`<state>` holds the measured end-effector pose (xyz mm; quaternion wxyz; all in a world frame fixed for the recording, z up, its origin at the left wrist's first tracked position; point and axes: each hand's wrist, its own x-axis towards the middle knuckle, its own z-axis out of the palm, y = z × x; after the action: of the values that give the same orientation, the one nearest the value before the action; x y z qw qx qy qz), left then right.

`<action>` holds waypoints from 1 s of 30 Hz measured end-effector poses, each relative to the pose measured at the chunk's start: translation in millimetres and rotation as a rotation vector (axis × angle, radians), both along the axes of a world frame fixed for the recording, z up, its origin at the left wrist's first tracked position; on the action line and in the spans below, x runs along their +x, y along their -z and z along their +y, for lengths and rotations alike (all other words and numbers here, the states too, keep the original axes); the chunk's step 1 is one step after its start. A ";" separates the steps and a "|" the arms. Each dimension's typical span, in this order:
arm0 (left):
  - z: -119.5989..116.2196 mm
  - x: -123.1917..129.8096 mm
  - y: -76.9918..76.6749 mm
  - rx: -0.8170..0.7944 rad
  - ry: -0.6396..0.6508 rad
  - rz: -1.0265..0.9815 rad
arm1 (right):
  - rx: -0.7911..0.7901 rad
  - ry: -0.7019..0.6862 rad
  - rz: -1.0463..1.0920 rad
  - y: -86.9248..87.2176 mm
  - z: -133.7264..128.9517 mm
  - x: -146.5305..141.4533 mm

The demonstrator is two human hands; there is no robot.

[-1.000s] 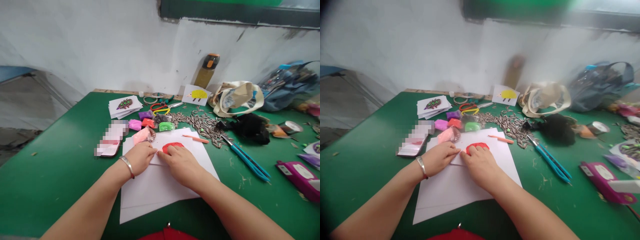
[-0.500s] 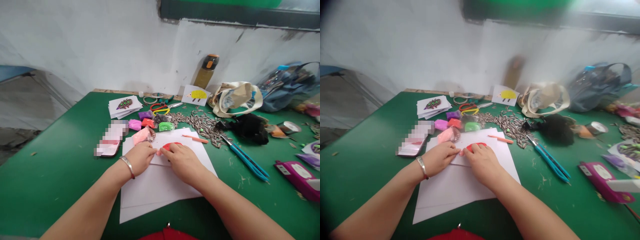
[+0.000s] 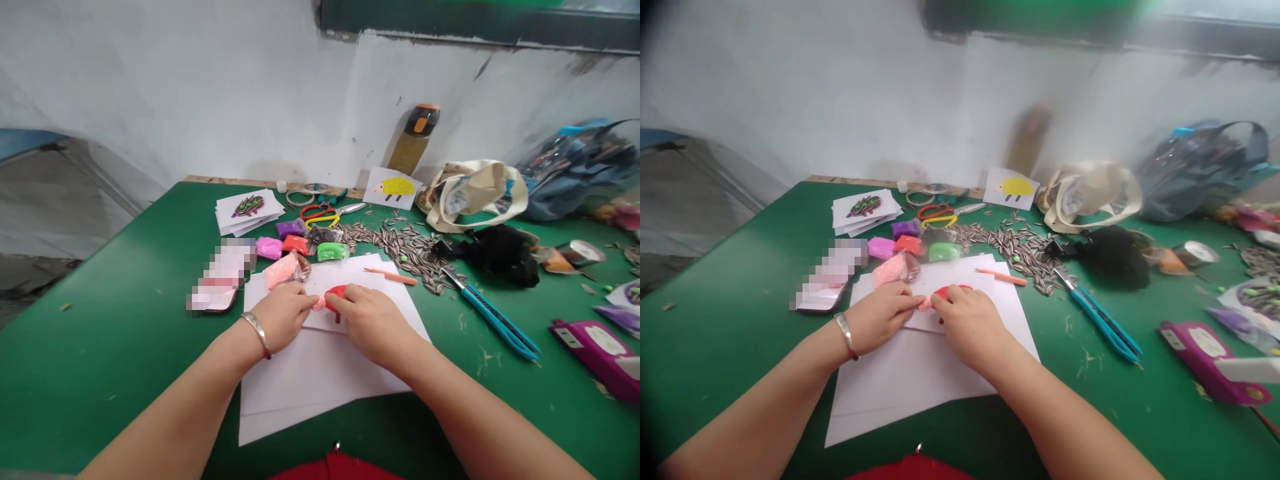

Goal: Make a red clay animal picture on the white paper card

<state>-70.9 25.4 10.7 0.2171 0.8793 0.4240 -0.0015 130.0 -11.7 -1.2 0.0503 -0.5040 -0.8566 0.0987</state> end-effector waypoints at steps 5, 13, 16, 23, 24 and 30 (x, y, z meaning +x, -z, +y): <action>-4.0 1.9 1.4 0.045 0.008 0.023 | -0.037 -0.013 -0.005 2.0 2.6 -2.7; -1.8 1.0 4.2 0.071 0.013 -0.005 | -0.011 0.031 0.001 -0.2 1.8 -0.8; -1.6 0.9 7.1 0.089 0.023 -0.020 | -0.009 0.022 -0.021 0.6 1.8 -2.7; -3.7 2.2 4.6 0.115 0.019 0.008 | -0.016 -0.004 -0.025 3.2 3.1 -3.8; -2.6 1.7 3.1 0.093 0.020 0.005 | -0.018 -0.005 -0.017 2.6 2.3 -3.1; 3.1 -1.9 0.9 0.046 0.040 -0.039 | 0.040 -0.068 -0.034 -2.6 -5.3 -6.5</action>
<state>-72.8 28.5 9.8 0.2050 0.8922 0.4020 0.0210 123.6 -17.0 1.4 0.0424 -0.4750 -0.8758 0.0747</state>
